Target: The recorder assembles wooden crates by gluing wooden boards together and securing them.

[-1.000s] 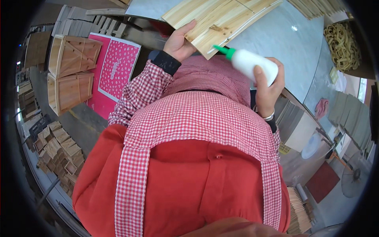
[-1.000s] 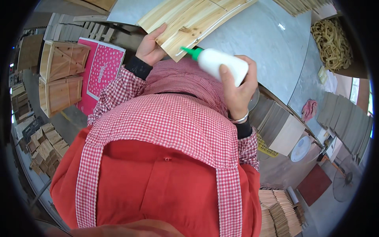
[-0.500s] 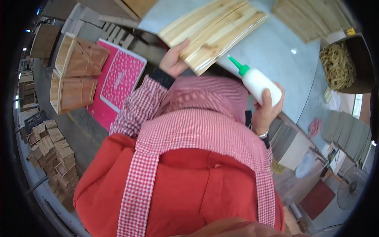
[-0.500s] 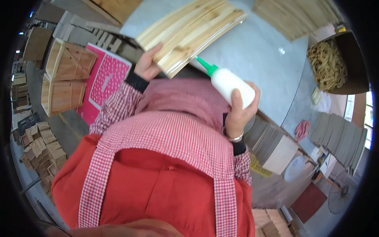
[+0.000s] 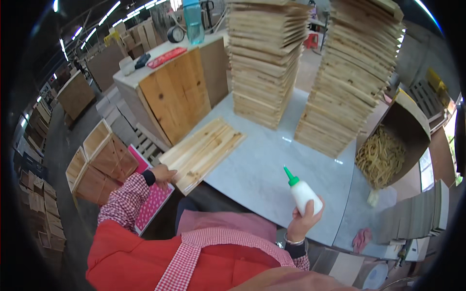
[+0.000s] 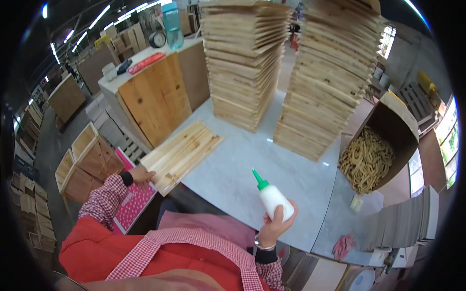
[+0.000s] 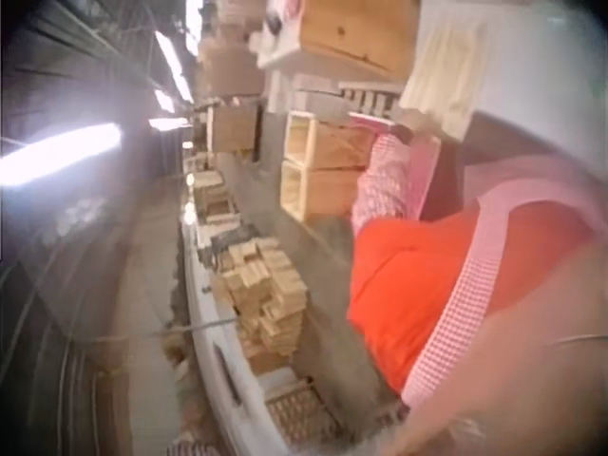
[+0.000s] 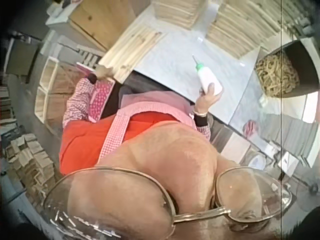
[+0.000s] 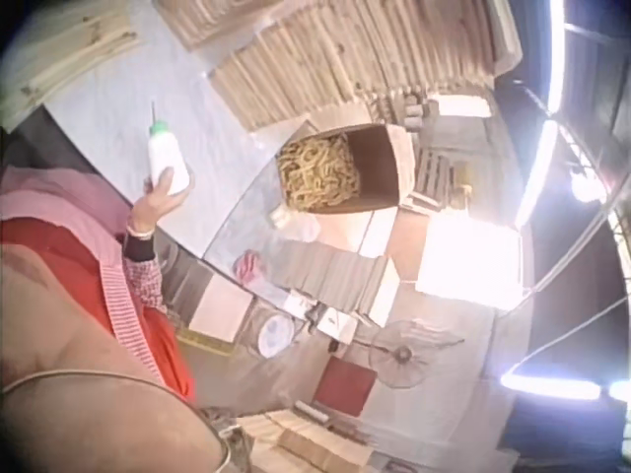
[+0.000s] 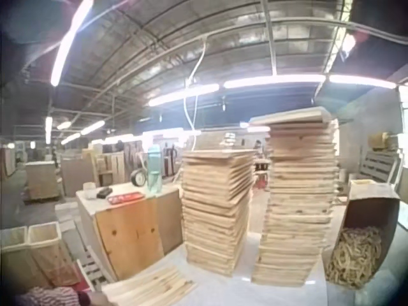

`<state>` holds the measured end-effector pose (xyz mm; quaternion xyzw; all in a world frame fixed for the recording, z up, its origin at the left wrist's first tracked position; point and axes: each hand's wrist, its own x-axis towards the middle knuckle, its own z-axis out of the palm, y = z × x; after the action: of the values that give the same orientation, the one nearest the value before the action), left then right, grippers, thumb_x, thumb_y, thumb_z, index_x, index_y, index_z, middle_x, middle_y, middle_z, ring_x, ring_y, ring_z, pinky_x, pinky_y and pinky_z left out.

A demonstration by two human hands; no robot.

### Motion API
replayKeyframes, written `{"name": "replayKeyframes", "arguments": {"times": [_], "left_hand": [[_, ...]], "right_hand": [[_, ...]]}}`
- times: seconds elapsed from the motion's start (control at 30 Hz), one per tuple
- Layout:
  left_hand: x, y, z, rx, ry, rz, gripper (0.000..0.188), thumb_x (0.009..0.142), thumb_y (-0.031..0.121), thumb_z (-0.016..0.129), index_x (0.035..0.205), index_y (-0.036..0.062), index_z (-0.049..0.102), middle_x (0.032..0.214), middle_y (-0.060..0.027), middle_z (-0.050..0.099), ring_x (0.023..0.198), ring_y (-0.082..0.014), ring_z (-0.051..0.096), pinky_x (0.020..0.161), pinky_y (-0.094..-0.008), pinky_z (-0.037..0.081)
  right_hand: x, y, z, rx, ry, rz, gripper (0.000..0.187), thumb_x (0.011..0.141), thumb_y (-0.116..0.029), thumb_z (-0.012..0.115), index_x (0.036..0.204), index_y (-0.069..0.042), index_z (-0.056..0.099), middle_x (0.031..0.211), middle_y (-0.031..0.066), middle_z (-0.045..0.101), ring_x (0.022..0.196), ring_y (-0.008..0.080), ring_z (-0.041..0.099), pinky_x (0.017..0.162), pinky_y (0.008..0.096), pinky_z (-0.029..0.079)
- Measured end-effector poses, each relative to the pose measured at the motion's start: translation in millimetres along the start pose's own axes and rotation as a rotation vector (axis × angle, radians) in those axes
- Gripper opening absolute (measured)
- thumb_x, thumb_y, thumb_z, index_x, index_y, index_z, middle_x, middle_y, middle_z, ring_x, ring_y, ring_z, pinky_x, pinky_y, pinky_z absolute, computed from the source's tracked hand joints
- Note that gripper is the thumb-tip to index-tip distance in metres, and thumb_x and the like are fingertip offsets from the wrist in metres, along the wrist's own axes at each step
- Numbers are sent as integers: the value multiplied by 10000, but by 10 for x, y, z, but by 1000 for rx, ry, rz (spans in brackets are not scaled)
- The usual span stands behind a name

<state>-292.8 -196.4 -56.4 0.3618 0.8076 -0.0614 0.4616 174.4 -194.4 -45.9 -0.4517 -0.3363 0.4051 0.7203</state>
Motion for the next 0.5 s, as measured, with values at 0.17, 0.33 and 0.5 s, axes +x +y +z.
{"name": "replayKeyframes", "arguments": {"times": [0.17,0.33,0.5], "left_hand": [[-768,1979,-1091,366,1311,1307,303,862,164,569,1148,65,576,1144,-180,587,1054,-348,573,868,-408,483],[-1438,4135,-1912,362,1835,1483,649,806,459,682,1313,102,489,1309,-181,508,1138,-359,535,933,-422,457],[-1582,5052,-2124,361,1650,1124,673,794,625,617,1215,100,616,1130,-178,635,1001,-341,617,857,-416,498]], "right_hand": [[207,-18,-50,15,47,-24,479,914,-371,554,1182,13,452,722,68,547,456,95,444,385,221,308],[312,-29,-112,-3,115,-8,478,900,-383,565,1166,-2,452,744,65,544,472,90,445,388,215,305],[269,-26,-258,-16,229,14,470,893,-389,574,1147,-9,464,758,62,543,475,90,443,386,214,300]]}}
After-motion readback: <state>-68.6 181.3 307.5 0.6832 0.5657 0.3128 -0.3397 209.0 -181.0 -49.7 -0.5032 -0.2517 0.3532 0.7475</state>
